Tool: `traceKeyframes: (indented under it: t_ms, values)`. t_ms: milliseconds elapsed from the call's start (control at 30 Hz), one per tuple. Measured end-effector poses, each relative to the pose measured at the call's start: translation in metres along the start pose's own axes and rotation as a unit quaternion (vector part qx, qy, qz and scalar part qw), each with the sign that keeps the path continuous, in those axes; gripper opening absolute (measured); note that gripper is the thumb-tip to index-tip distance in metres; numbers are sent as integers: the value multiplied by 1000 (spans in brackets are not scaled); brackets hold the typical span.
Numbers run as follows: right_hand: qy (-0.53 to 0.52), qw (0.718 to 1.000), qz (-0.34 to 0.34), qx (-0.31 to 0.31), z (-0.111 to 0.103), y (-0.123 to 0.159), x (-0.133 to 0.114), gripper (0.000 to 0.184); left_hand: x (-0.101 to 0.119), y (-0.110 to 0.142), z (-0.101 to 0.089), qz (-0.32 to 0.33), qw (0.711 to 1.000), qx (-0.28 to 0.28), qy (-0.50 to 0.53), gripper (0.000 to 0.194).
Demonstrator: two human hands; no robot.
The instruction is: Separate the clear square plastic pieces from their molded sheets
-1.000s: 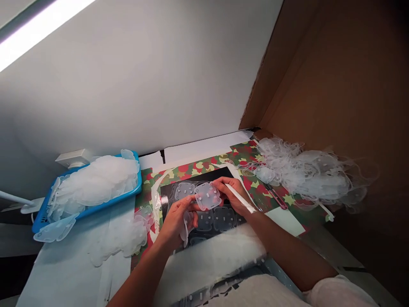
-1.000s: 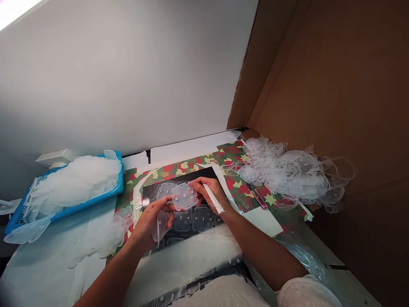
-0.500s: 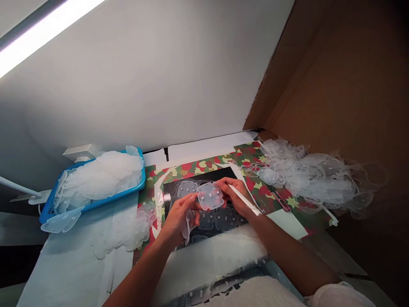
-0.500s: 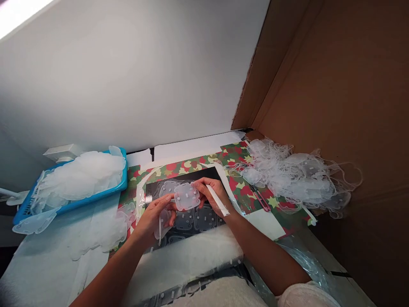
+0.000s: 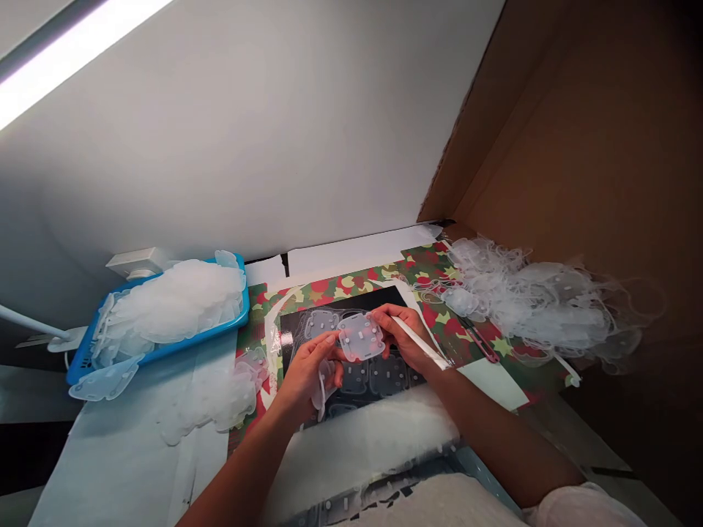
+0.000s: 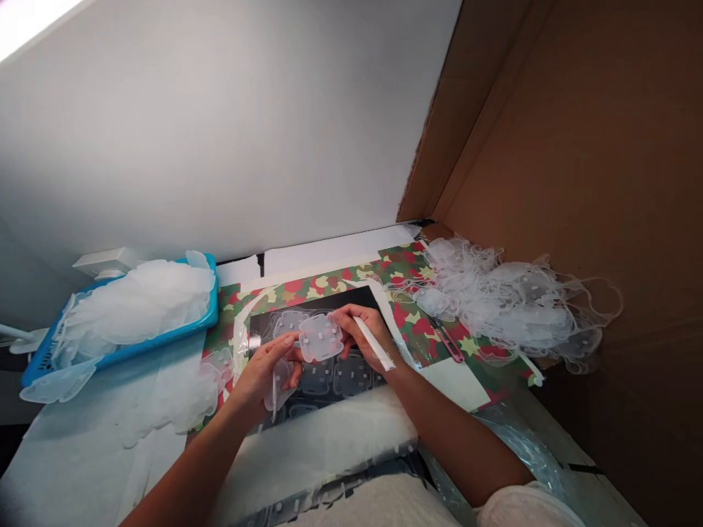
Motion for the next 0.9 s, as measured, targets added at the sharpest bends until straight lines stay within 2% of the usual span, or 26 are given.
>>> traceKeyframes:
  t_ms: [267,633,700,833,900]
  values:
    - [25,999,-20,-1,1,2,-4,33,1,2,3,9,1000,-2,-15,46]
    - [48,999,-22,7,-2,4,-6,33,-1,2,1,87,989,-24,-119,34]
    - [74,996,-30,-26,2,6,-9,32,1,2,0,109,982,-15,-154,32]
    - [114,978,-41,-170,21,11,-10,29,18,8,-14,139,969,53,-197,30]
    - [102,981,-52,-159,23,9,-12,30,36,17,-26,171,964,90,-180,30]
Point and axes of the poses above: each hand's wrist, its own y-axis away from the middle knuckle, its own z-axis out of the palm, x = y × z, the point moved 5 cm from there along -y, towards the middle knuckle, and after that the axes turned 15 degrees about y, right-handed, at the moved point
